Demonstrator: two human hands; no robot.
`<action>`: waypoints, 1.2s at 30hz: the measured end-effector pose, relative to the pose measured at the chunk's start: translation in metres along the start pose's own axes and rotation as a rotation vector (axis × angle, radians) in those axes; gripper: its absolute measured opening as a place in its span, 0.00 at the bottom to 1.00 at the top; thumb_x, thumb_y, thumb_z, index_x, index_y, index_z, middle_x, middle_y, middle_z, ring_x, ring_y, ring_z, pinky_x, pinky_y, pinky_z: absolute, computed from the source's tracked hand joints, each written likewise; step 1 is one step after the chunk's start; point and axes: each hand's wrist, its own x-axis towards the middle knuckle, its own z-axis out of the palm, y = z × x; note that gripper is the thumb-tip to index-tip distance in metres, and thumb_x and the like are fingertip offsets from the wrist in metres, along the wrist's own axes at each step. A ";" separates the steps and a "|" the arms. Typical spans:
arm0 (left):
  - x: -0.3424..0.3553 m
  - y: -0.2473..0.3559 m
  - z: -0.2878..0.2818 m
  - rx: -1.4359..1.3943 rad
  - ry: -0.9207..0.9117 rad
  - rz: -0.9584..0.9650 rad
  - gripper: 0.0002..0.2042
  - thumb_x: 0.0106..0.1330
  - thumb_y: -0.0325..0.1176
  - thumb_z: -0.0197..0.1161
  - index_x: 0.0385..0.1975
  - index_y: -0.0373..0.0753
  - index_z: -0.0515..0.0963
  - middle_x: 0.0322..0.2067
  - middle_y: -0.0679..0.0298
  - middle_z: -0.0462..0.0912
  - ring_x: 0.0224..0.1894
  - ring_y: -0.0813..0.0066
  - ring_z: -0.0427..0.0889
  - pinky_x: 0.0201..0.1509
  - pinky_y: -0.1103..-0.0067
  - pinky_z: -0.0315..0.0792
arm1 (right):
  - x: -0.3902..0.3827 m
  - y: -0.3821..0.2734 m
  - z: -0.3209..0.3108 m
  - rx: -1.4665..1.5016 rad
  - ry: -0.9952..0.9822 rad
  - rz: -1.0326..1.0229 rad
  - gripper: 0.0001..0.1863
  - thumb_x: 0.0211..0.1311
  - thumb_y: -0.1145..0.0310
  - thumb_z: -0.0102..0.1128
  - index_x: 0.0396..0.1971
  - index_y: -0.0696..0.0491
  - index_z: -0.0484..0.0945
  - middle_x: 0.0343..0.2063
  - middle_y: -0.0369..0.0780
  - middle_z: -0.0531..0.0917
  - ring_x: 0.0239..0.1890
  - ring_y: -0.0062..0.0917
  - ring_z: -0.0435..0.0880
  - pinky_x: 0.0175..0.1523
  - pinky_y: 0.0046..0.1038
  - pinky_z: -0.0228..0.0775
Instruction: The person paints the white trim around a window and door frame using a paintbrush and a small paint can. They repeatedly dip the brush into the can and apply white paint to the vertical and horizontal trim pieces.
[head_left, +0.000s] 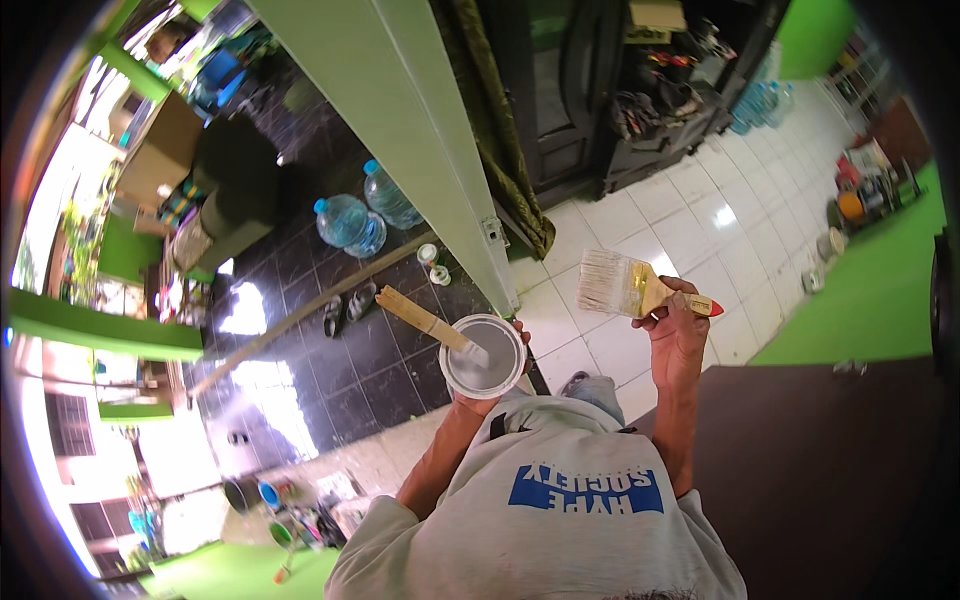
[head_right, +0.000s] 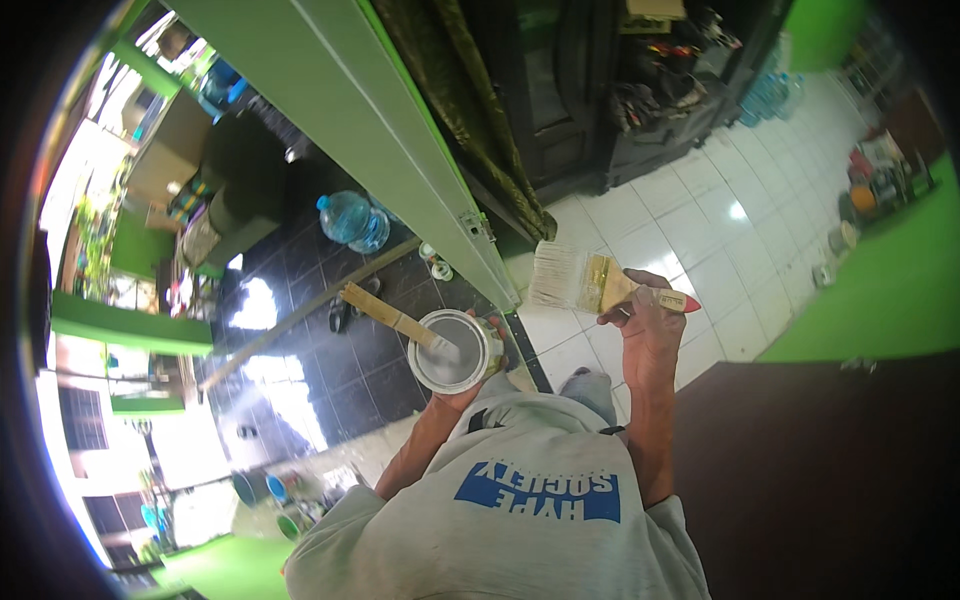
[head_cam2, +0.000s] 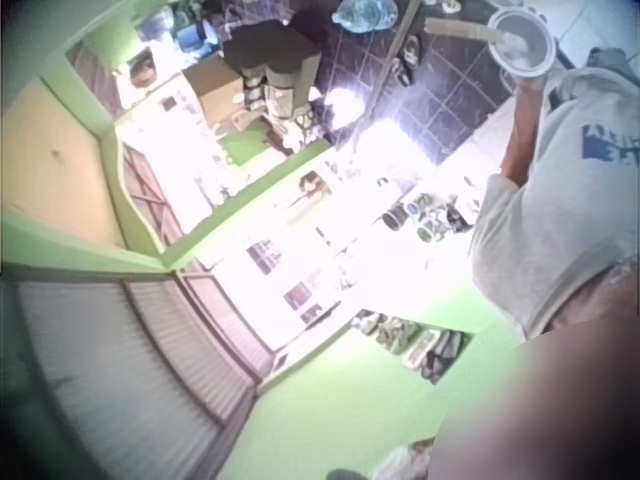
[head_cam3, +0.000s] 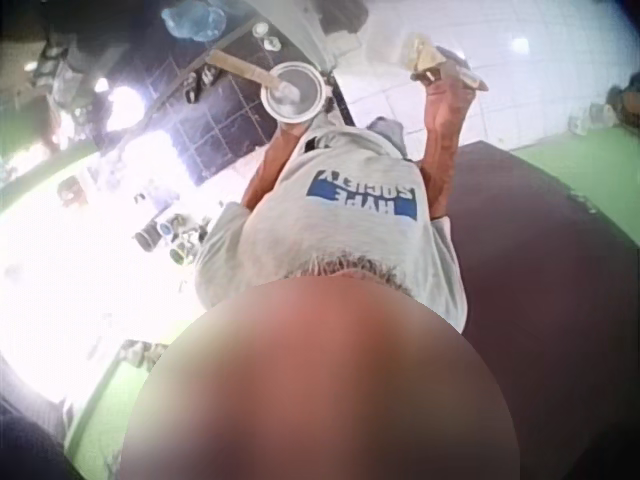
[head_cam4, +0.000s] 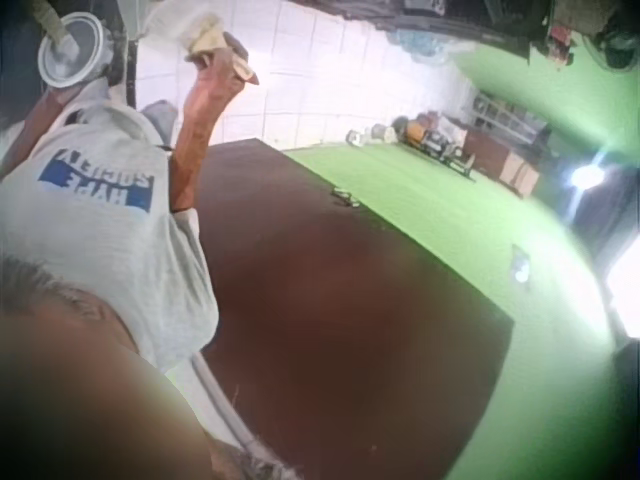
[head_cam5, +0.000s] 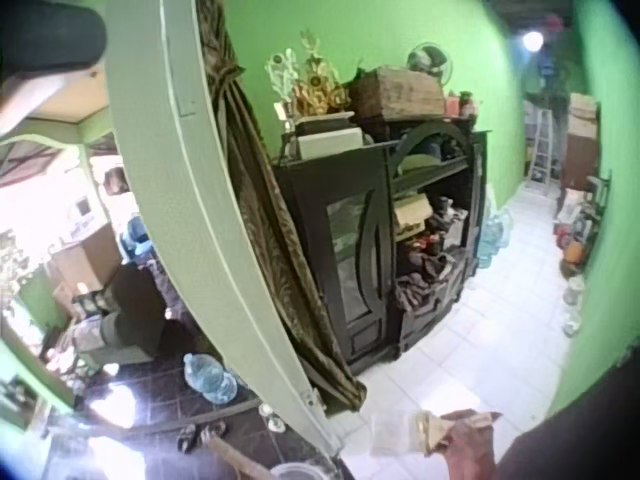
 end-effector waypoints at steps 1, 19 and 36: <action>0.001 -0.010 -0.003 0.022 -0.036 0.056 0.39 0.65 0.64 0.62 0.68 0.41 0.70 0.67 0.42 0.70 0.71 0.39 0.66 0.65 0.42 0.71 | 0.011 -0.008 0.001 -0.017 -0.036 0.025 0.18 0.73 0.66 0.60 0.54 0.62 0.75 0.45 0.47 0.85 0.40 0.29 0.87 0.40 0.33 0.82; 0.070 -0.035 0.021 0.124 -0.101 0.499 0.34 0.71 0.60 0.55 0.70 0.43 0.67 0.71 0.47 0.66 0.71 0.44 0.67 0.67 0.40 0.70 | 0.161 -0.016 0.026 -0.181 -0.328 0.232 0.16 0.69 0.70 0.63 0.50 0.65 0.78 0.43 0.46 0.85 0.39 0.31 0.88 0.40 0.33 0.84; 0.187 -0.187 0.047 0.003 -0.164 1.032 0.38 0.70 0.69 0.46 0.67 0.44 0.68 0.63 0.47 0.75 0.65 0.42 0.72 0.59 0.43 0.71 | 0.305 -0.061 0.008 -0.189 -0.901 0.444 0.08 0.70 0.74 0.62 0.43 0.62 0.79 0.37 0.45 0.86 0.34 0.29 0.87 0.33 0.33 0.83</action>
